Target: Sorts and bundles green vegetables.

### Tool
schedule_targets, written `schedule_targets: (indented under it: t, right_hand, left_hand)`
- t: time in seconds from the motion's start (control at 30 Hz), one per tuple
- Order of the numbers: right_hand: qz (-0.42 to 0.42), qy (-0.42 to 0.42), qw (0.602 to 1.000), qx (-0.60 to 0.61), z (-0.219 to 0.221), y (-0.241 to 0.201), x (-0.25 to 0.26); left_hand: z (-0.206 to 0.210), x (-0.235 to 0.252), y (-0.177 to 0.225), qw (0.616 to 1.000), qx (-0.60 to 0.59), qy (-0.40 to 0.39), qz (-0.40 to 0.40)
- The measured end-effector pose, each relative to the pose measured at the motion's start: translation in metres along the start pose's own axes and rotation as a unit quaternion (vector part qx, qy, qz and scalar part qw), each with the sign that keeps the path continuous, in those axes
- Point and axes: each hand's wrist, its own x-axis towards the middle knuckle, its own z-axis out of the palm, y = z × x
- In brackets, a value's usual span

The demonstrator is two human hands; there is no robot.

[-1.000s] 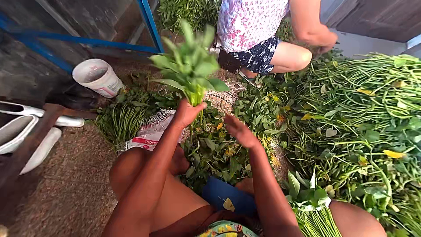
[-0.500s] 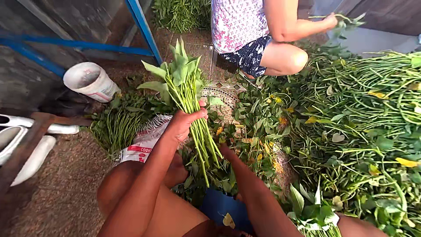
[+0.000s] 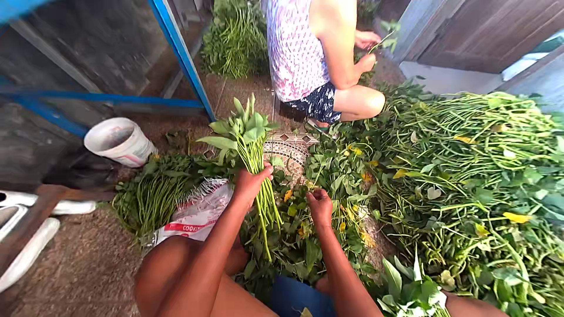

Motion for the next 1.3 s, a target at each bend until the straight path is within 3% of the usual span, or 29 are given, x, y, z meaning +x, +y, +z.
schedule_targets:
  t: [0.23, 0.33, 0.5, 0.6, 0.7, 0.77, 0.87, 1.0, 1.17, 1.3]
  right_hand:
    - [-0.138, -0.077, 0.979, -0.127, 0.004, -0.044, -0.055]
    - [-0.191, -0.092, 0.964, -0.163, 0.013, -0.060, -0.076]
    - [-0.093, -0.179, 0.948, -0.244, 0.006, -0.082, -0.087]
    - [-0.043, -0.239, 0.922, -0.301, 0.000, -0.047, -0.088]
    - [0.041, -0.302, 0.883, -0.357, -0.014, 0.005, -0.065]
    - [0.028, -0.256, 0.912, -0.319, -0.030, 0.009, -0.051]
    - [-0.056, -0.227, 0.967, -0.098, -0.040, -0.020, -0.040]
    - [-0.068, -0.371, 0.922, 0.092, -0.012, -0.069, -0.044]
    - [-0.012, -0.443, 0.891, 0.093, -0.001, -0.070, -0.055]
    - [-0.054, -0.391, 0.916, 0.071, -0.012, -0.061, -0.067]
  left_hand:
    - [0.011, -0.020, -0.017, 0.984, 0.119, -0.126, -0.037]
    - [0.012, -0.027, -0.019, 0.972, 0.178, -0.137, -0.064]
    - [0.007, -0.024, -0.012, 0.991, 0.116, -0.036, -0.057]
    - [-0.010, -0.013, -0.001, 0.994, 0.103, 0.034, -0.024]
    - [-0.021, -0.008, 0.006, 0.993, 0.107, 0.043, 0.007]
    - [-0.019, -0.009, 0.005, 0.995, 0.098, 0.005, 0.011]
    - [-0.012, -0.015, -0.002, 0.994, 0.105, -0.035, -0.002]
    - [-0.002, -0.017, -0.005, 0.996, 0.070, -0.059, -0.003]
    - [-0.014, -0.009, 0.003, 0.999, -0.038, -0.003, -0.014]
    - [-0.024, 0.002, 0.005, 0.996, -0.085, 0.030, -0.023]
